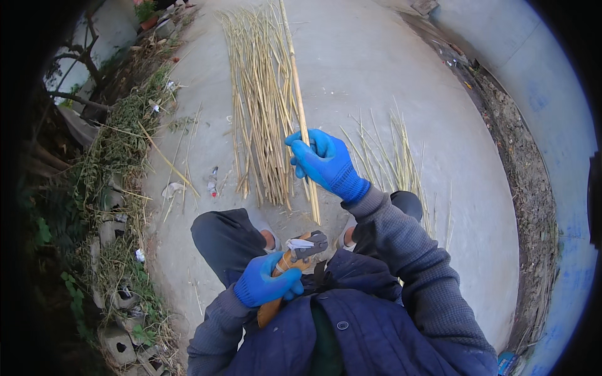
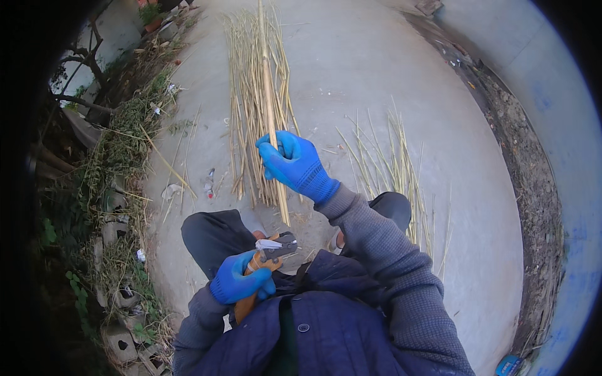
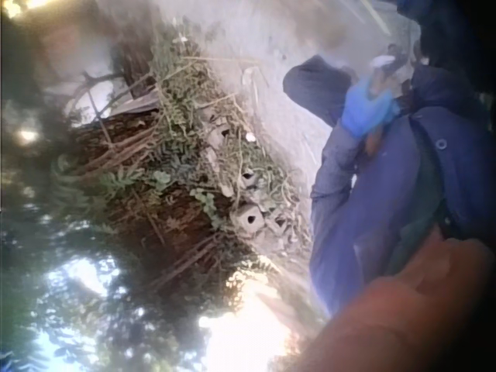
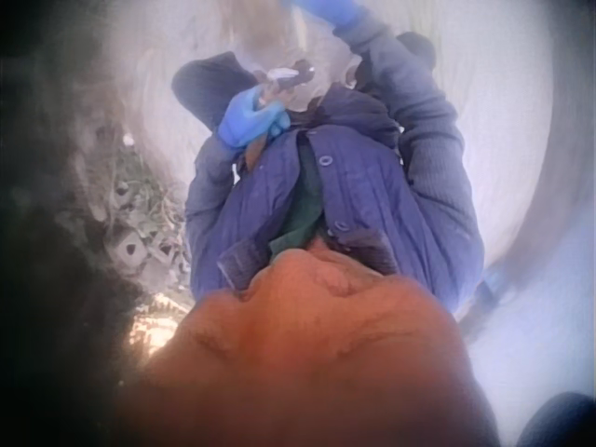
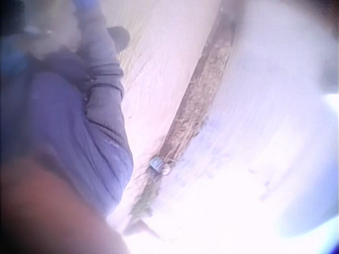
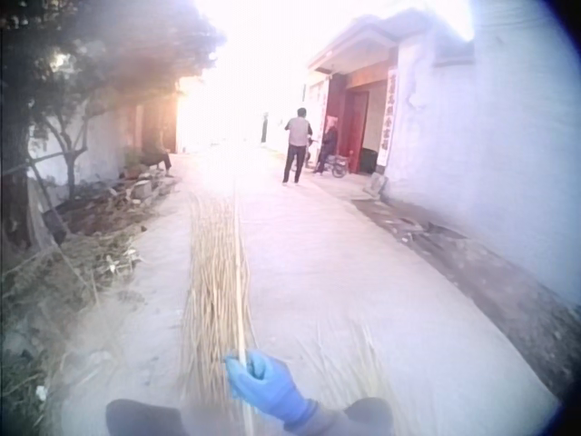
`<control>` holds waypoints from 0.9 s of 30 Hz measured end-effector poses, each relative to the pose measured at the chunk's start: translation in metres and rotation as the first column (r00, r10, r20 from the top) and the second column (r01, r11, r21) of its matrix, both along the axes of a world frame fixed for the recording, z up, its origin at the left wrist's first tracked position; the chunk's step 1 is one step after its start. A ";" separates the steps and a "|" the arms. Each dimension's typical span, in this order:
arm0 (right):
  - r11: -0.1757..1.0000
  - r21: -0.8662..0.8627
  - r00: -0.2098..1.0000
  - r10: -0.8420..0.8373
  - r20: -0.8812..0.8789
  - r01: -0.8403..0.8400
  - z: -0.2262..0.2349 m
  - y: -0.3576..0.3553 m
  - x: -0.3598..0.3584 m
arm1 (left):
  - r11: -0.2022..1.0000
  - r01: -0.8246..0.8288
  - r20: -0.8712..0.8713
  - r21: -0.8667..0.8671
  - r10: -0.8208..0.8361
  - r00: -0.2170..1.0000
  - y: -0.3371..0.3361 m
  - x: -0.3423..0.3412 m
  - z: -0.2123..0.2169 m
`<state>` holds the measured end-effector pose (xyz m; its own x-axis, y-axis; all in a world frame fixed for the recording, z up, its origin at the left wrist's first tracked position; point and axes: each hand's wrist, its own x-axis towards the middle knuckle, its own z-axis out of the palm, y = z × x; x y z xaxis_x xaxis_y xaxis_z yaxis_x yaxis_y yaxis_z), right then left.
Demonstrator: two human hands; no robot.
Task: The person sits on the ground and uses pruning shears to trim long, thin sticks. They repeatedly pick up sticks, cut them, and place the trimmed pieces aside.
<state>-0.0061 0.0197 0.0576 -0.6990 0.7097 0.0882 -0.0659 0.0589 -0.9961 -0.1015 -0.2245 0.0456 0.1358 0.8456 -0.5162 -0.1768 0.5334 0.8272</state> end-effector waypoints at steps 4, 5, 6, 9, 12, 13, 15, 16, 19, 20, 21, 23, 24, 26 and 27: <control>1.000 -0.007 0.999 -0.012 -0.032 0.012 0.000 -0.009 -0.009 | 0.997 -0.071 0.043 -0.002 0.071 0.997 0.001 0.001 -0.001; 1.000 -0.016 0.999 -0.012 -0.031 0.012 0.001 -0.010 -0.009 | 0.995 -0.095 0.019 0.015 0.095 0.995 0.000 0.002 -0.002; 1.000 -0.025 0.999 0.002 -0.042 -0.003 0.002 -0.012 -0.010 | 0.992 -0.120 -0.004 0.033 0.121 0.993 -0.001 0.004 -0.003; 1.000 -0.010 0.998 -0.005 -0.061 0.004 0.002 -0.019 -0.011 | 0.981 -0.177 -0.041 0.075 0.180 0.983 -0.003 0.010 -0.007; 1.000 0.011 1.000 -0.021 0.006 0.021 0.001 -0.026 -0.012 | 0.953 -0.253 -0.130 0.165 0.275 0.953 -0.005 0.016 -0.013; 1.000 0.004 1.000 -0.027 -0.001 0.027 0.001 -0.027 -0.011 | 0.943 -0.267 -0.152 0.198 0.299 0.942 -0.005 0.017 -0.014; 1.000 -0.008 1.000 -0.015 -0.008 0.015 0.000 -0.030 -0.009 | 0.946 -0.251 -0.189 0.207 0.291 0.938 -0.006 0.016 -0.013; 0.999 -0.032 1.000 -0.015 -0.003 0.015 0.001 -0.031 -0.007 | 0.949 -0.237 -0.200 0.207 0.278 0.940 -0.005 0.014 -0.012; 0.998 -0.064 1.000 0.017 0.002 -0.017 0.002 -0.040 0.006 | 0.976 -0.143 -0.228 0.164 0.179 0.957 -0.004 0.008 -0.004; 0.997 -0.061 0.999 0.046 0.018 -0.045 0.003 -0.044 0.012 | 0.974 -0.159 -0.169 0.164 0.187 0.968 -0.003 0.007 -0.001; 0.995 -0.077 0.995 0.075 0.065 -0.070 0.004 -0.049 0.018 | 0.977 -0.172 -0.126 0.124 0.188 0.974 -0.002 0.006 0.002; 0.981 -0.126 0.989 0.147 0.011 -0.145 0.006 -0.056 0.029 | 0.979 -0.145 -0.142 0.141 0.165 0.976 -0.001 0.005 0.006; 0.974 -0.133 0.982 0.187 -0.003 -0.186 0.007 -0.058 0.033 | 0.973 -0.111 -0.200 0.202 0.152 0.968 -0.001 0.005 0.006; 0.963 -0.078 0.964 0.253 -0.079 -0.259 0.016 -0.049 0.032 | 0.958 -0.050 -0.300 0.283 0.138 0.944 -0.003 0.007 0.003; 0.966 -0.060 0.951 0.235 -0.202 -0.252 0.022 -0.042 0.027 | 0.950 -0.023 -0.343 0.312 0.135 0.930 -0.004 0.008 0.001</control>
